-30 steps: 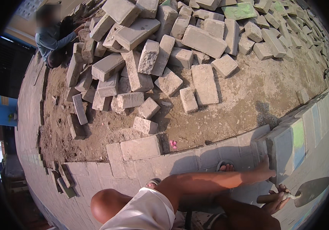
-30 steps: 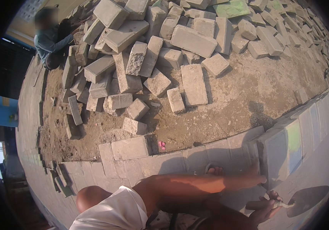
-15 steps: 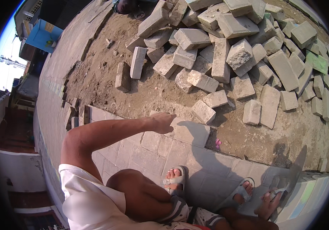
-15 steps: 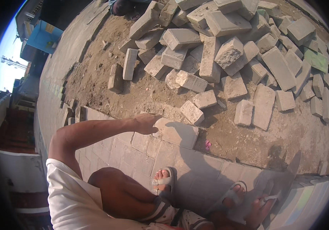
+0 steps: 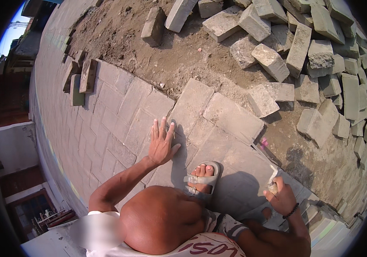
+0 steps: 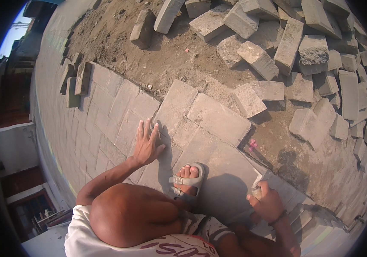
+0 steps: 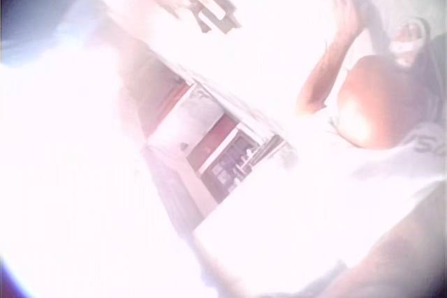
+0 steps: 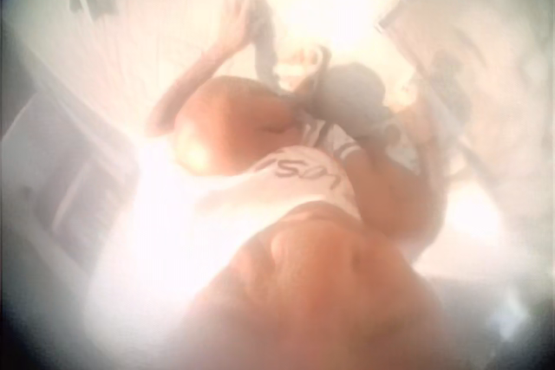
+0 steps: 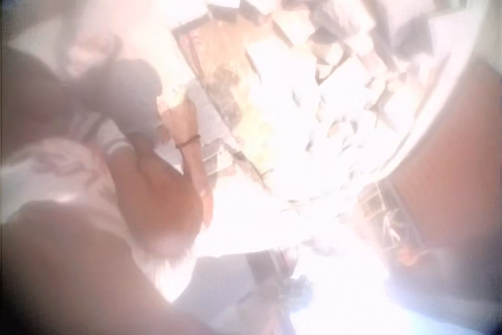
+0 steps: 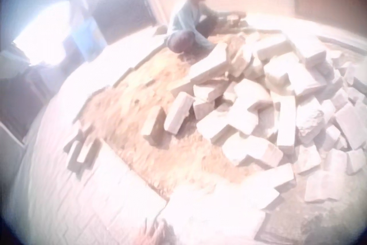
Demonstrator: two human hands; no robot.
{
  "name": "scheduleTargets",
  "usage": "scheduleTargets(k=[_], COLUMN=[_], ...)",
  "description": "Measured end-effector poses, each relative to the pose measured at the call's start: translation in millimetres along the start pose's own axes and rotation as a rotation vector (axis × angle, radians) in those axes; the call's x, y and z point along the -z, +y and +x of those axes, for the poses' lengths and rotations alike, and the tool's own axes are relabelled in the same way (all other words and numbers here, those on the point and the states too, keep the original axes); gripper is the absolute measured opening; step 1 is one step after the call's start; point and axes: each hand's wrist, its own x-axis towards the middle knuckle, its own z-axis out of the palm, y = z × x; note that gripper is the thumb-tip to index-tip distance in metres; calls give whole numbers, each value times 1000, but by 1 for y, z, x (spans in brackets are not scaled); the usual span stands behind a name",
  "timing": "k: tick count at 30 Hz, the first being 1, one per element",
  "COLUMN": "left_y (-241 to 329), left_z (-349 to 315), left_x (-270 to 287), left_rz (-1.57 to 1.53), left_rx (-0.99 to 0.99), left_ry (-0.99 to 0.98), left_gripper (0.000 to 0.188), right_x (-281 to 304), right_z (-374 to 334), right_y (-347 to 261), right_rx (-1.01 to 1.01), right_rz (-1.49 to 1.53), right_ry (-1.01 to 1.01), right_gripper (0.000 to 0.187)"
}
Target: The person repeatedly picks up rectangular bricks from a pile and scrapes their surfaces with a trowel to remove residue. The person handles each brick individually, scraping multiple sides before placing it back on the pile.
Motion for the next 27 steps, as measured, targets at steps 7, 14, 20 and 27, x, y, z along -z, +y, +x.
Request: scheduleTargets(k=[7,14,20,27], left_y=[-12,-47,-32,-55], left_z=[-3,162,182,128], left_x=[-26,36,70,44], left_rz=[27,266,134,48], left_rx=[-869,-278,-154,-72], left_ry=[-286,251,315,167], left_gripper=[73,72,70,74], right_x=[-11,-22,-54,-28], right_z=[26,56,99,130], right_y=[-22,-51,-92,-92], right_rx=[132,-143,-300,-375], right_rz=[-157,188,311,381], right_ry=[-218,-494,-902,-928], right_gripper=[45,40,32,37])
